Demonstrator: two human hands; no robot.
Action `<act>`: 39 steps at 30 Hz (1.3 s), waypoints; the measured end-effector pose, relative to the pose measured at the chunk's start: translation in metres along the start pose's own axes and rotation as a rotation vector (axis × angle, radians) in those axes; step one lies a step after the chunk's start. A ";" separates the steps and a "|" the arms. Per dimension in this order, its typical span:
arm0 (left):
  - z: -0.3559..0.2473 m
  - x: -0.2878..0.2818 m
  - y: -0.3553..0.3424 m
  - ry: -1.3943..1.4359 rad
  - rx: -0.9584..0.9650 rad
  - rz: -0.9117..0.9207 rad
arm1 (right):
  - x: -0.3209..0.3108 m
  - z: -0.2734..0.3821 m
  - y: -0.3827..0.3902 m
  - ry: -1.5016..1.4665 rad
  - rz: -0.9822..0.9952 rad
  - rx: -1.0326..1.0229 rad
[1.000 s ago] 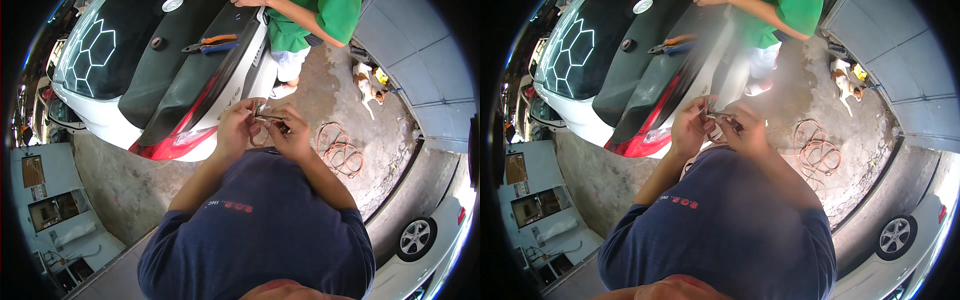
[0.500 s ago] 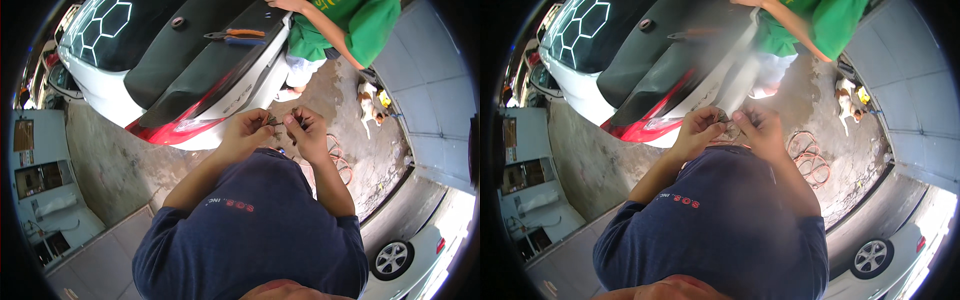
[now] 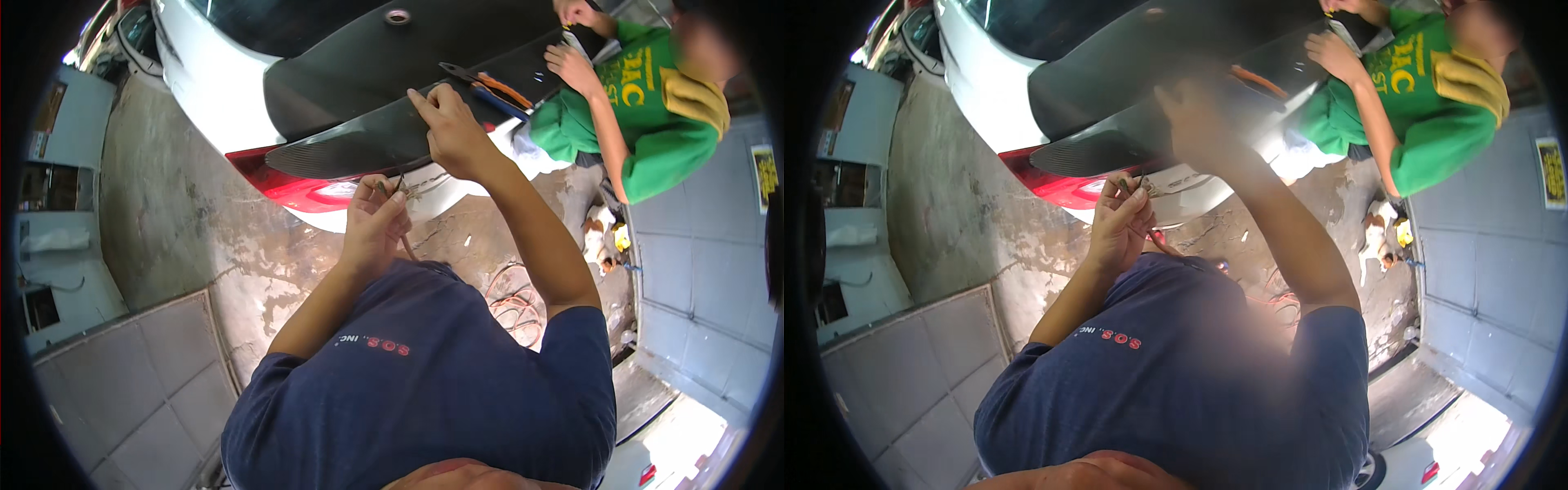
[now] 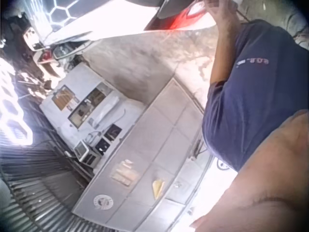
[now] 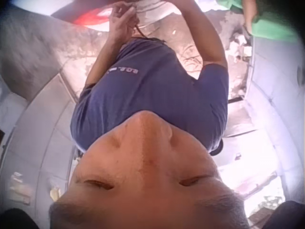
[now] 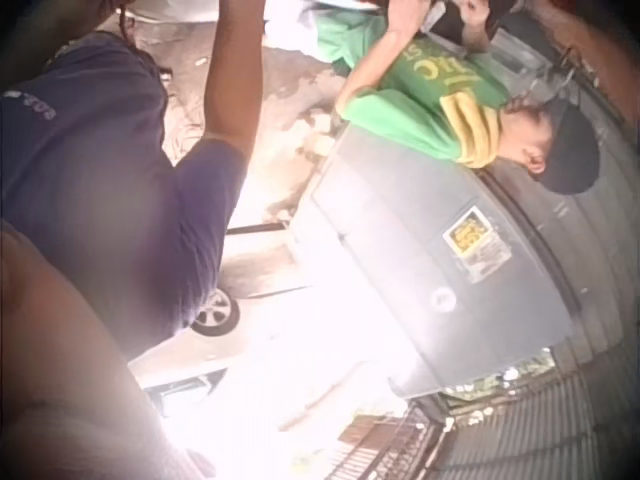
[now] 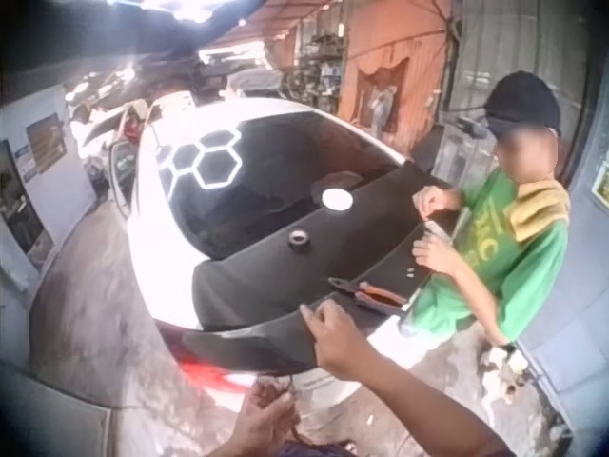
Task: The person handles electrical wires and a connector at the rear of a vehicle, using pliers to strip insulation and join the wires by hand while another person assists.
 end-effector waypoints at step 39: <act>0.020 0.062 -0.022 -0.442 -0.090 0.100 | 0.002 0.058 0.237 -1.277 0.017 0.697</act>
Point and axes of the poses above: each hand's wrist, its own y-axis away from the middle knuckle, its own x-axis out of the palm, z = x × y, the point moved 5 cm from there along -y, towards the middle knuckle, and after that the axes turned 13 degrees about z, right-handed, at the moved point
